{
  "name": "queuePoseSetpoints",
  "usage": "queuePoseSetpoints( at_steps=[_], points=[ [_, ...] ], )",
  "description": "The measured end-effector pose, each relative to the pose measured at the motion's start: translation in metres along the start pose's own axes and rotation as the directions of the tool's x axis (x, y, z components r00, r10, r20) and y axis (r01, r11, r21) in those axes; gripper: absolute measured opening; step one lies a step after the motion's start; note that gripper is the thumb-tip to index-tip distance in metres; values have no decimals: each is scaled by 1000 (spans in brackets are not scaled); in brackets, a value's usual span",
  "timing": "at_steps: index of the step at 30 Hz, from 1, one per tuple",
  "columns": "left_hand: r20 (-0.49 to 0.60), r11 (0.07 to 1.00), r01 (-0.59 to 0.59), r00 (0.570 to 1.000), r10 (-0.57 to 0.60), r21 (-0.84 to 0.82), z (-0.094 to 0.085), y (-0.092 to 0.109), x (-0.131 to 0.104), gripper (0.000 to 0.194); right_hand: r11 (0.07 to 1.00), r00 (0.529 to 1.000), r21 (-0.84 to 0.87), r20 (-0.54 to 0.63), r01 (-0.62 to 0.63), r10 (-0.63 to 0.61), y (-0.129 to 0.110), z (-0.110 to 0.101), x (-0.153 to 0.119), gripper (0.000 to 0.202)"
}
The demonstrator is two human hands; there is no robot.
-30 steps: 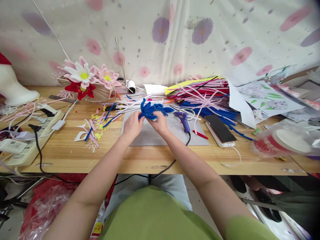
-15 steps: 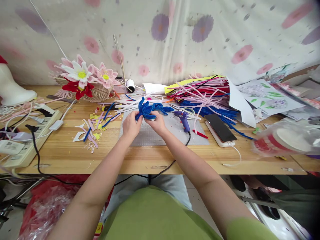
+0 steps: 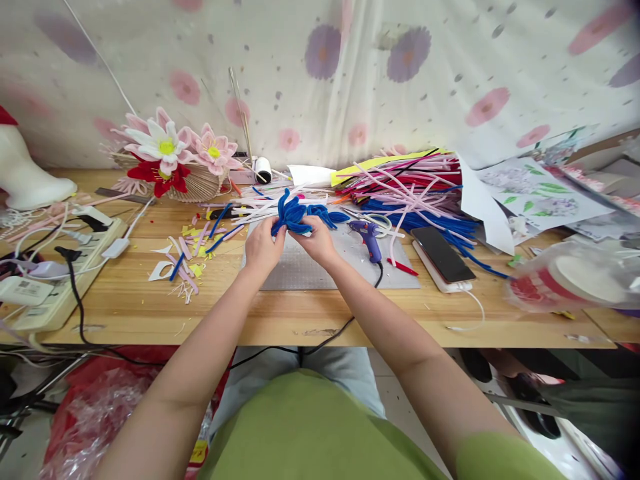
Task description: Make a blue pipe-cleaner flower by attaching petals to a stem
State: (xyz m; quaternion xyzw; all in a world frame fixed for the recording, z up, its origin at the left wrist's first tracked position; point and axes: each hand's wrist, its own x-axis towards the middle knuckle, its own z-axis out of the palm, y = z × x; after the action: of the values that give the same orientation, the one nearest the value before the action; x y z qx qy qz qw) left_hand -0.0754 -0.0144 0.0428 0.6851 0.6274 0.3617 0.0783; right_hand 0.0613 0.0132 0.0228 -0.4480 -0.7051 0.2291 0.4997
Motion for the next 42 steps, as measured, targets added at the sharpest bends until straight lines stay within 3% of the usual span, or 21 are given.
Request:
queuePoseSetpoints(
  at_steps=[18,28,32,42],
  points=[
    [33,990,100,995,-97,-101,-2,-1,4,18,998,1000,64,18,-8,7,10,5,-3,17],
    [79,947,77,995,-54,-313,4,-21,-4,26,993,974,12,193,116,-116,13,-10,1,15],
    [75,969,79,995,-63,-236,4,-24,-6,27,987,959,-5,236,160,-154,11,-5,-2,7],
    [32,988,102,995,-99,-114,-1,-14,-4,23,992,978,25,161,127,-129,9,3,-2,9]
  ],
)
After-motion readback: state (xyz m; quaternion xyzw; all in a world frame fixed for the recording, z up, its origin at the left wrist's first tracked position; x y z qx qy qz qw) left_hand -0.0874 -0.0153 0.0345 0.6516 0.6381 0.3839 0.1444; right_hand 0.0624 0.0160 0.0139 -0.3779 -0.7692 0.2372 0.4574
